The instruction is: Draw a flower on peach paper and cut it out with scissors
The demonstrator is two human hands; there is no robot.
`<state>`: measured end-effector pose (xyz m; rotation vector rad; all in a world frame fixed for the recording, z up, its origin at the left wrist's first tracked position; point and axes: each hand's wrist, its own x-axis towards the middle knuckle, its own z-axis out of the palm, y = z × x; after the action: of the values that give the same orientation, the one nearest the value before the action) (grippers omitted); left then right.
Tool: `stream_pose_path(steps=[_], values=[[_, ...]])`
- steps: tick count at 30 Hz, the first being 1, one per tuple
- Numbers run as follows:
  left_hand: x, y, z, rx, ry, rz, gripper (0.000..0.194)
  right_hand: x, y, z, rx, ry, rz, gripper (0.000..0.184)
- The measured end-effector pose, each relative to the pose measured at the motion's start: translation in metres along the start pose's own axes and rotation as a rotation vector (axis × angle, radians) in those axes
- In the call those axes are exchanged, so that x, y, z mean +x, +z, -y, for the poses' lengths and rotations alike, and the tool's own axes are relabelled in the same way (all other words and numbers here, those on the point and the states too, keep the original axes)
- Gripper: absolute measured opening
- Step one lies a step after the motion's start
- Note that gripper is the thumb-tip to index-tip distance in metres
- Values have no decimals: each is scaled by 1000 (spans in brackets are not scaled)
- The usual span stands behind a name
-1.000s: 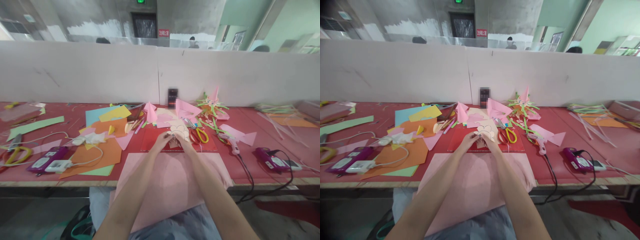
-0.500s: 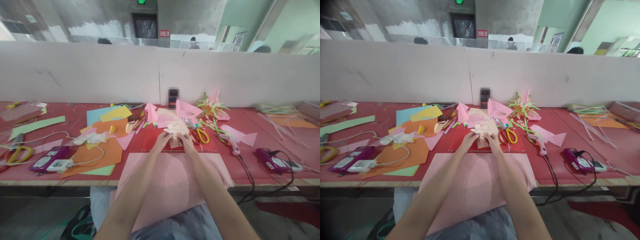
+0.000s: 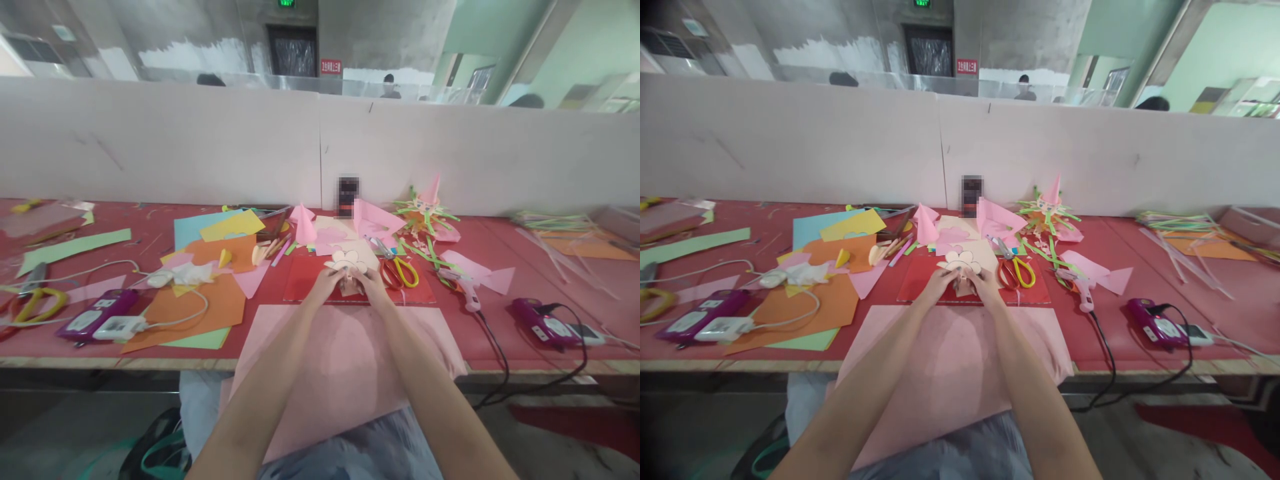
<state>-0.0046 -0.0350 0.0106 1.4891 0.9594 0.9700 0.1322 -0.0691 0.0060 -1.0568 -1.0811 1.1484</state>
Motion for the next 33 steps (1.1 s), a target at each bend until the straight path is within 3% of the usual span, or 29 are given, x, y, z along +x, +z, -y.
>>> stream_pose_path(steps=[6,21,33], values=[[1,0,3,-130,-26,-35,49,3,-2,-4,60,32,-24,33],[3,2,3,-236,-58,-11,44,2,0,0,1,17,-222,43],[4,-1,5,-340,-57,-74,41,2,1,2,-39,32,-220,43]])
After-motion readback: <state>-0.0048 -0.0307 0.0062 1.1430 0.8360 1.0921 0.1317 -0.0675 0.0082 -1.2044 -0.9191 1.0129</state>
